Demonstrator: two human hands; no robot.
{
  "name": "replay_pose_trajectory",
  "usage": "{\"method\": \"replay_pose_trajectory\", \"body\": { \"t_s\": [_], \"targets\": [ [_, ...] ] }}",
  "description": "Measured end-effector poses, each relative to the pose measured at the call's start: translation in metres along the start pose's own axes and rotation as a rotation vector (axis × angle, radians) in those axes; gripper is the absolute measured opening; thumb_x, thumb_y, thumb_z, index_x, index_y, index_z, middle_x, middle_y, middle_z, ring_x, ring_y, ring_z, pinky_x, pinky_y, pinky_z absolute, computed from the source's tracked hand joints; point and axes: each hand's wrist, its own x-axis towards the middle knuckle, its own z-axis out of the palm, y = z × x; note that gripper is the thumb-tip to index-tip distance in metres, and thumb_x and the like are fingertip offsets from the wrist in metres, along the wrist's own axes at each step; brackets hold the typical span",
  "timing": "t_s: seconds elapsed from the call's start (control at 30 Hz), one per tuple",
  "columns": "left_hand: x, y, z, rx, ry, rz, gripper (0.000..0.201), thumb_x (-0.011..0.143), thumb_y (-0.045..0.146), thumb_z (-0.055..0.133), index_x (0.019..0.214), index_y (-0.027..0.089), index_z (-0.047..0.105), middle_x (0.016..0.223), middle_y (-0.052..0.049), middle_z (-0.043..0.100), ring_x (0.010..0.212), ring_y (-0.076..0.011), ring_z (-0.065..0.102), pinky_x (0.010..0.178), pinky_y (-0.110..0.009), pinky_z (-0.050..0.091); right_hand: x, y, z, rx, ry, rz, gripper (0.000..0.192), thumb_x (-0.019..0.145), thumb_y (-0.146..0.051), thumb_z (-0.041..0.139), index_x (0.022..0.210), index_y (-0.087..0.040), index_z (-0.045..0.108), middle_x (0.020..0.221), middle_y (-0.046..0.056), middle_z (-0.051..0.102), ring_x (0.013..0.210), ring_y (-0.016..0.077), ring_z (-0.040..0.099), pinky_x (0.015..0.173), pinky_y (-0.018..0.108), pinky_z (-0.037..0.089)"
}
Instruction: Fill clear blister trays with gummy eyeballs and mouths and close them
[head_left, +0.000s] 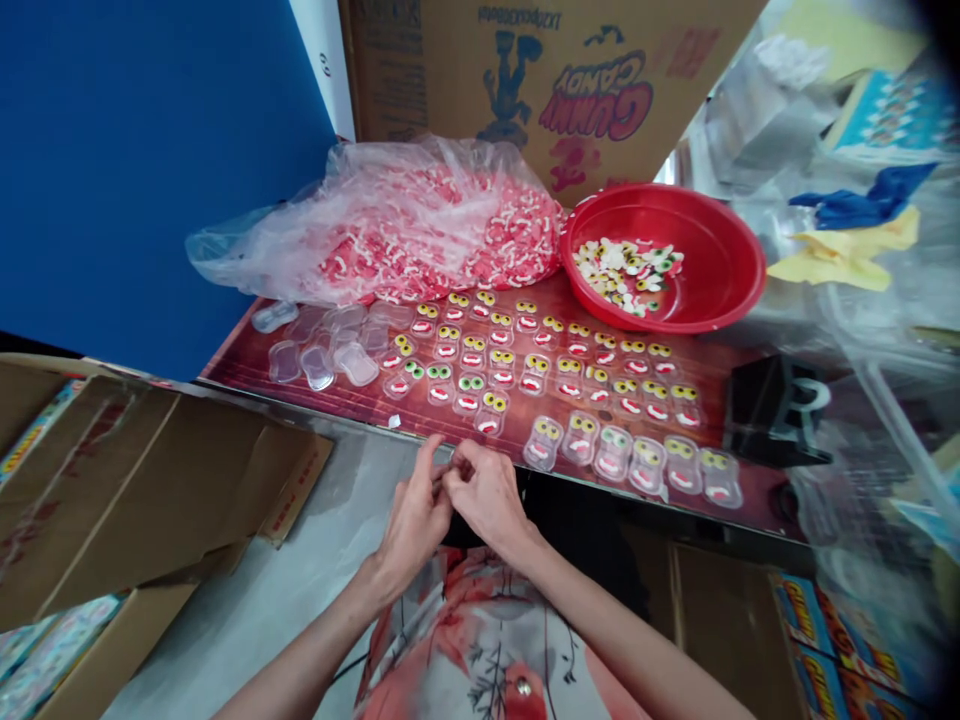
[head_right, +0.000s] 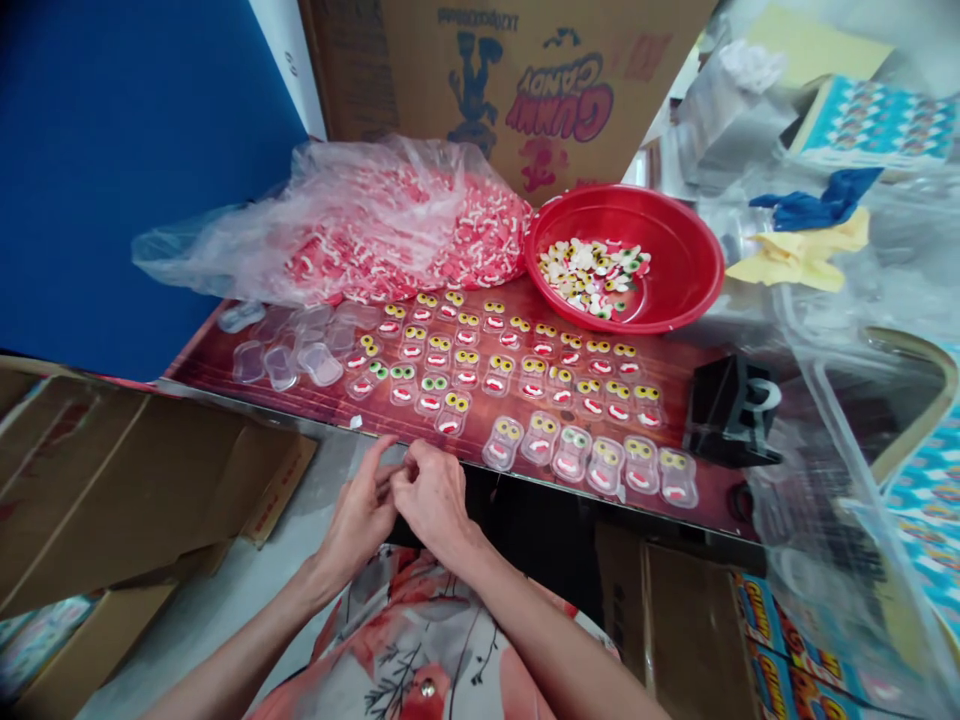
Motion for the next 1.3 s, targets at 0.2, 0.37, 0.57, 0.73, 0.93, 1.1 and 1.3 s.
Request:
{"method": "replay_pose_trajectory", "body": {
  "t_s": [0.2,0.37,0.57,0.73,0.93,1.1,1.3],
  "targets": [
    [-0.015,-0.023,0.015,-0.202,-0.035,-0.137,0.058,0.082,0.018,0.051,0.140,0.015,0.044,0.091,-0.006,0.075,0.072,-0.0139,0.069,0.064,-0.022,0.052,-0.022,0.041,0.004,0.086,-0.046,0.012,0.010,0.076,-0.018,0.052,0.068,-0.021,0.057,0.060,-0.004,0.056,0.057,0.0125,0.052,0.059,0.023,0.038],
    [-0.019,-0.028,0.022,-0.183,-0.060,-0.179,0.057,0.082,0.022,0.053,0.137,0.016,0.042,0.087,-0.005,0.074,0.072,-0.0144,0.068,0.065,-0.023,0.051,-0.026,0.064,0.004,0.111,-0.157,-0.002,0.010,0.084,-0.029,0.058,0.078,-0.022,0.059,0.067,-0.003,0.062,0.063,0.0133,0.057,0.061,0.023,0.039],
    [-0.021,-0.026,0.021,-0.004,-0.110,-0.169,0.055,0.083,0.019,0.050,0.137,0.017,0.037,0.086,-0.004,0.074,0.073,-0.0164,0.069,0.067,-0.026,0.050,-0.025,0.062,0.005,0.007,-0.262,0.012,0.010,0.084,-0.019,0.057,0.076,-0.020,0.061,0.068,0.000,0.065,0.064,0.0138,0.060,0.060,0.022,0.038],
    [-0.025,-0.007,0.021,0.213,-0.147,-0.156,0.057,0.081,0.011,0.046,0.137,0.018,0.038,0.081,-0.003,0.073,0.071,-0.0176,0.067,0.074,-0.029,0.048,-0.024,0.050,-0.003,-0.027,-0.281,0.030,0.012,0.075,-0.009,0.058,0.071,-0.019,0.063,0.069,0.002,0.067,0.066,0.0145,0.062,0.062,0.023,0.041],
    [-0.030,0.017,0.036,0.408,-0.140,-0.151,0.066,0.077,0.008,0.046,0.143,0.015,0.039,0.071,-0.004,0.068,0.069,-0.0237,0.066,0.071,-0.031,0.046,-0.020,0.063,0.002,0.381,-0.301,0.390,0.010,0.069,-0.022,0.063,0.060,-0.020,0.057,0.053,-0.001,0.059,0.053,0.0152,0.061,0.051,0.023,0.045],
    [-0.024,0.027,0.054,0.420,-0.135,-0.162,0.065,0.076,0.008,0.049,0.140,0.014,0.041,0.067,-0.002,0.066,0.065,-0.0221,0.065,0.068,-0.029,0.045,-0.021,0.083,-0.003,0.451,-0.203,0.349,0.011,0.065,-0.026,0.063,0.057,-0.019,0.057,0.051,-0.004,0.057,0.050,0.0115,0.056,0.045,0.019,0.040],
    [-0.017,0.018,0.076,0.220,-0.150,-0.219,0.053,0.077,0.010,0.050,0.129,0.019,0.045,0.076,0.000,0.073,0.065,-0.0148,0.067,0.065,-0.023,0.047,-0.028,0.120,-0.021,0.566,-0.241,0.319,0.004,0.067,-0.020,0.056,0.064,-0.018,0.058,0.051,-0.002,0.061,0.047,0.0132,0.062,0.048,0.021,0.047]
  ]
}}
